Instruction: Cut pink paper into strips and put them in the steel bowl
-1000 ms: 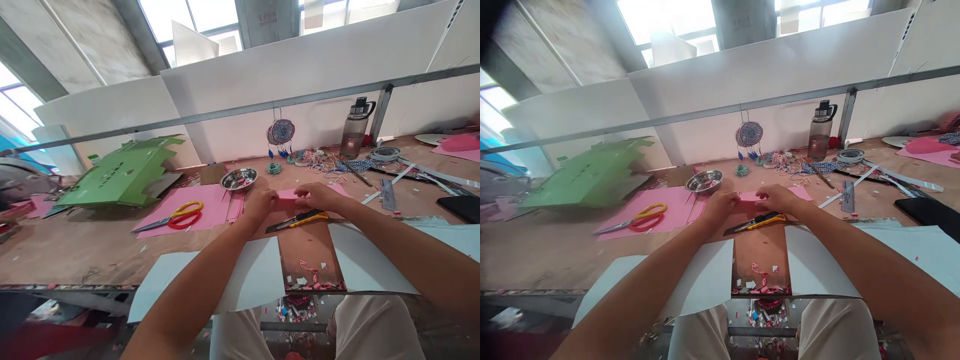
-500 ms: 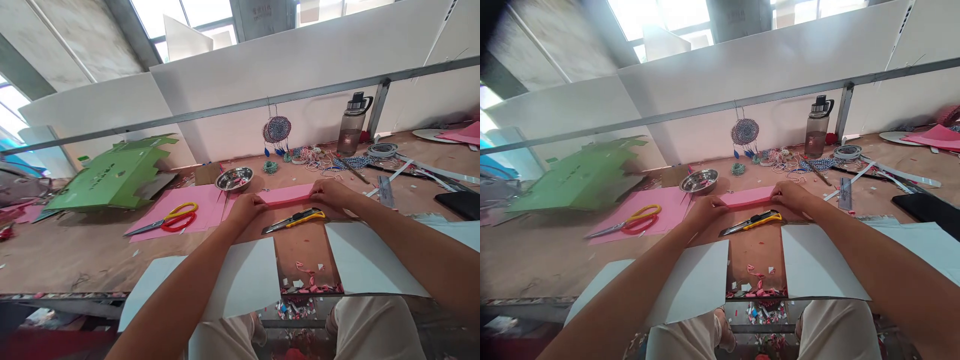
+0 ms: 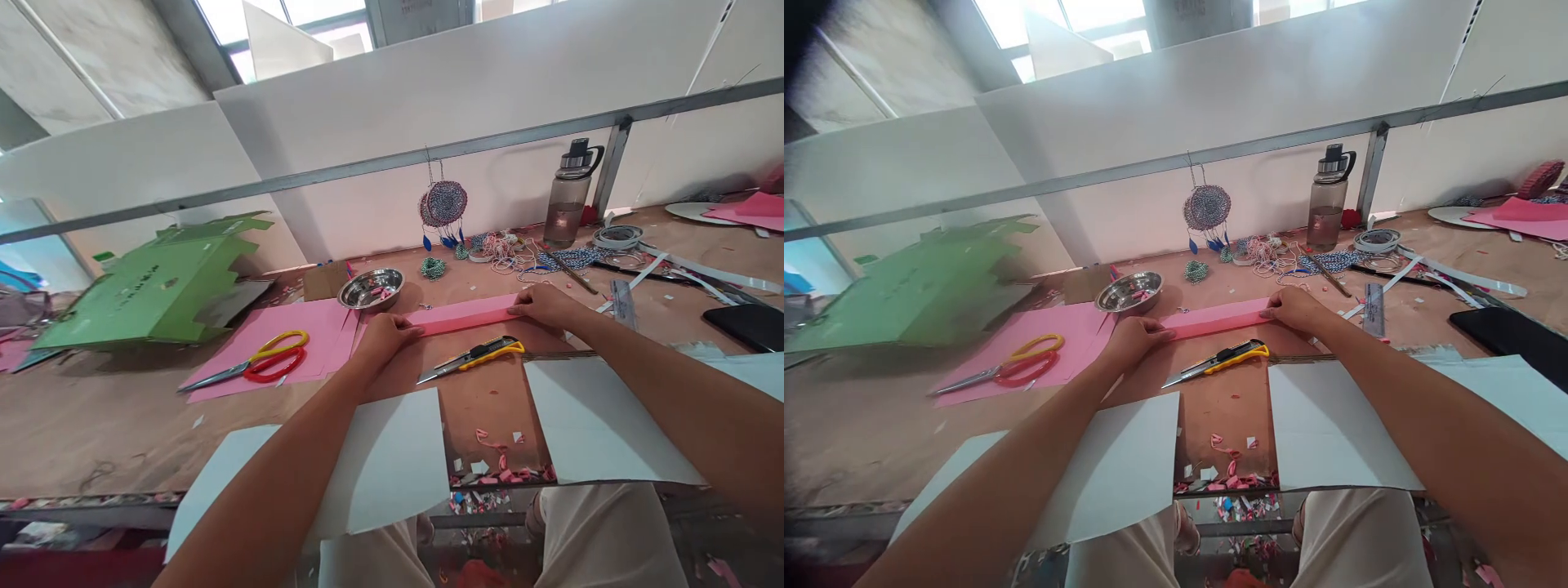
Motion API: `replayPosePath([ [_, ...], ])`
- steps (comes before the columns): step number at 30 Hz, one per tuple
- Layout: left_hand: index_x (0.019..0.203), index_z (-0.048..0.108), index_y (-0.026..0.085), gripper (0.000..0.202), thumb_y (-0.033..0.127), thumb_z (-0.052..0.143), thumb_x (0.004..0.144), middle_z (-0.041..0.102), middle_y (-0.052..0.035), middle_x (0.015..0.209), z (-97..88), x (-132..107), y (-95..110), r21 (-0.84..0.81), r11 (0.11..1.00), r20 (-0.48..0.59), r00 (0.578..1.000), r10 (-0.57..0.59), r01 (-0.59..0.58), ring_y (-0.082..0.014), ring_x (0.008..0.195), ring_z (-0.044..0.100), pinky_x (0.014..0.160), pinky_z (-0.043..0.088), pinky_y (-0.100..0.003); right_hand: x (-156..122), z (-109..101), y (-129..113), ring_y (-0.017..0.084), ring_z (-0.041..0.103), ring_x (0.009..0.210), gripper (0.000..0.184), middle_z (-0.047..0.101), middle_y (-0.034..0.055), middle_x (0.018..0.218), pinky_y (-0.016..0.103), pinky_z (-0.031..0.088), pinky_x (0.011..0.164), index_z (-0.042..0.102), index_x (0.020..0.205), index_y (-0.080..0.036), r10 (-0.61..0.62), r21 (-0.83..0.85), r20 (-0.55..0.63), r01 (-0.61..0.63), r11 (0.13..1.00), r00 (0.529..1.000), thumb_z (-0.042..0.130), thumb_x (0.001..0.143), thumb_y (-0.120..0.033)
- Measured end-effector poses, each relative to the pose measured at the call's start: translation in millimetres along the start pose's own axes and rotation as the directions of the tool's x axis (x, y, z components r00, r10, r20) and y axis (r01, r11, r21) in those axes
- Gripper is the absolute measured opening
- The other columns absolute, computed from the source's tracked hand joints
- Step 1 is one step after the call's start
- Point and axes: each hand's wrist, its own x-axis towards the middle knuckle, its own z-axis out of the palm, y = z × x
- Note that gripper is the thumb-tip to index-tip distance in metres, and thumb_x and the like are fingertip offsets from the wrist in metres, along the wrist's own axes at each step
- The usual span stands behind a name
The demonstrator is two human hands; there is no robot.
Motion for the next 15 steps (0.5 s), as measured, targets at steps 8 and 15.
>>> replayPosePath([
  [8,0.068,0.074,0.018,0.03,0.048,0.072,0.071,0.067,-0.0007,0.061,-1.0,9.2,-5.9,0.029,0.999,-0.001,1.0,-0.03,0.03,-0.0164,0.06,0.055,0.052,0.032,-0.026,10.4,4.7,9.8,0.018,0.059,0.069,0.033,0.069,0.0039,0.073,0.026,0.035,0.057,0.07,0.077,-0.018,-0.067,-0.089,-0.045,0.062,0.994,0.997,0.058,0.082,-0.049],
  [15,0.065,0.073,0.019,0.026,0.045,0.074,0.068,0.067,-0.0011,0.061,-3.9,9.2,-3.2,0.068,0.997,0.037,0.999,-0.039,0.036,-0.0176,0.061,0.057,0.053,0.033,-0.026,8.0,1.3,8.6,0.019,0.06,0.069,0.035,0.069,0.0039,0.072,0.027,0.034,0.056,0.07,0.078,-0.019,-0.058,-0.103,0.034,0.062,0.993,0.998,0.058,0.081,-0.051],
])
